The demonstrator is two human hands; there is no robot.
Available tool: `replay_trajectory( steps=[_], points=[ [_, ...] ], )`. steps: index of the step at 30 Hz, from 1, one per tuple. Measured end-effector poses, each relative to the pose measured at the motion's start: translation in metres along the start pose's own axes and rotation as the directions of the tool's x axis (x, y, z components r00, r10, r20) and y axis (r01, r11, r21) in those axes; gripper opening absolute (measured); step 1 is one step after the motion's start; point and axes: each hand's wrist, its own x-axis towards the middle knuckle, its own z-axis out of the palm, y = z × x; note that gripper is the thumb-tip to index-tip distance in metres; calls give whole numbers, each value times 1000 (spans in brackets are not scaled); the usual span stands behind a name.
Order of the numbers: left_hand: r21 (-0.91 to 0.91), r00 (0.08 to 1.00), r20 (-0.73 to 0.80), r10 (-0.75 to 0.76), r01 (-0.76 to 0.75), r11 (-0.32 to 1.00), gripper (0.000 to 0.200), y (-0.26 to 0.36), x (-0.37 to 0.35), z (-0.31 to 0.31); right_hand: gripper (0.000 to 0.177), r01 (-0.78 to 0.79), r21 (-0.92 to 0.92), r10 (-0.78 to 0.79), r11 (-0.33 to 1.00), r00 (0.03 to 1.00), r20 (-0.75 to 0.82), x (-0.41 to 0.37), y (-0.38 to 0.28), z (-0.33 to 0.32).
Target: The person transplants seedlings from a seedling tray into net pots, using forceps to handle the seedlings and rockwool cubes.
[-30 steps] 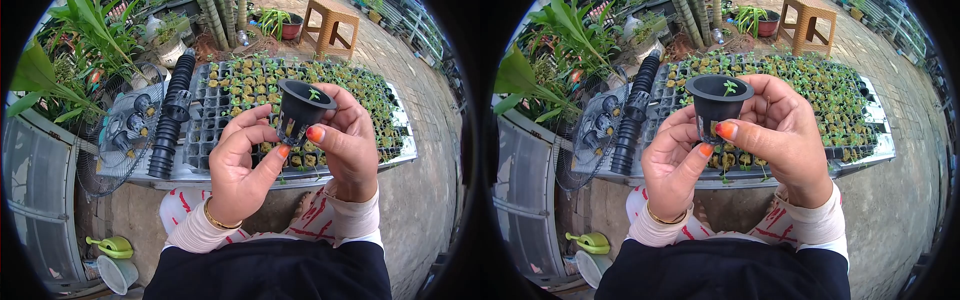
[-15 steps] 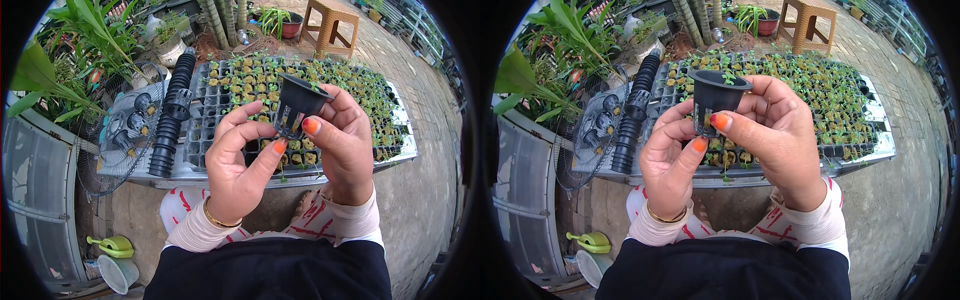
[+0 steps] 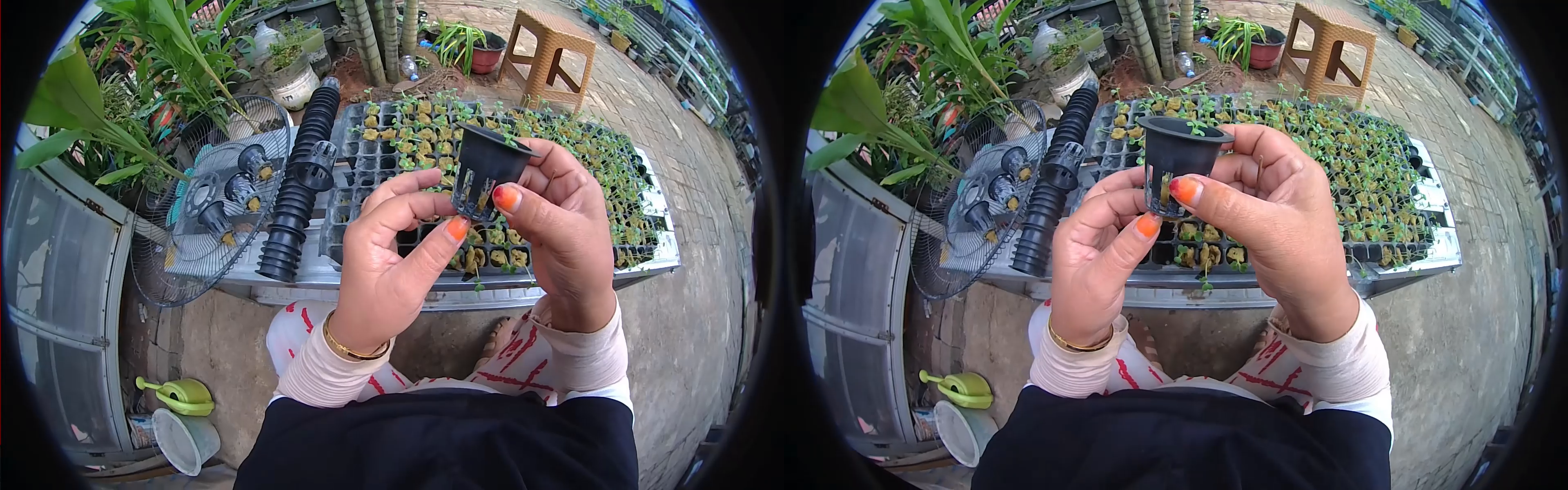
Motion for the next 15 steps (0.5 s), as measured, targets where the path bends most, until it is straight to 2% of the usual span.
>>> replay_trajectory(
  steps=[2, 4, 6, 8, 10, 12, 13, 15],
  points=[
    [-41, 997, -62, -45, 43, 998, 25, 4, 2, -9, 39, -6, -27, 7, 1000, 1000, 28, 5, -4, 11],
    [-46, 990, -138, 0, -6, 999, 28, 7, 6, -24, 39, -3, -135, 15, 991, 996, 89, 14, -10, 23],
    [-126, 981, -181, -71, 48, 991, 32, 25, 6, -41, 42, -33, -190, 66, 981, 983, 172, 26, -10, 36],
    [-40, 967, -255, -16, 6, 999, 43, 29, 9, -66, 42, -15, -308, 82, 951, 975, 206, 38, 0, 61],
    [62, 949, -309, 68, -51, 997, 54, 32, 7, -91, 45, 37, -323, 46, 946, 968, 246, 53, 13, 86],
    [6, 938, -343, 53, -54, 999, 62, 35, 3, -112, 42, -6, -490, 163, 871, 946, 279, 66, 24, 114],
    [-50, 931, -364, 37, -59, 997, 69, 36, 1, -123, 43, -25, -529, 202, 848, 939, 279, 71, 33, 129],
    [-20, 923, -386, 4, -13, 1000, 76, 34, -5, -143, 43, -40, -583, 261, 812, 918, 300, 83, 54, 153]
  ],
)
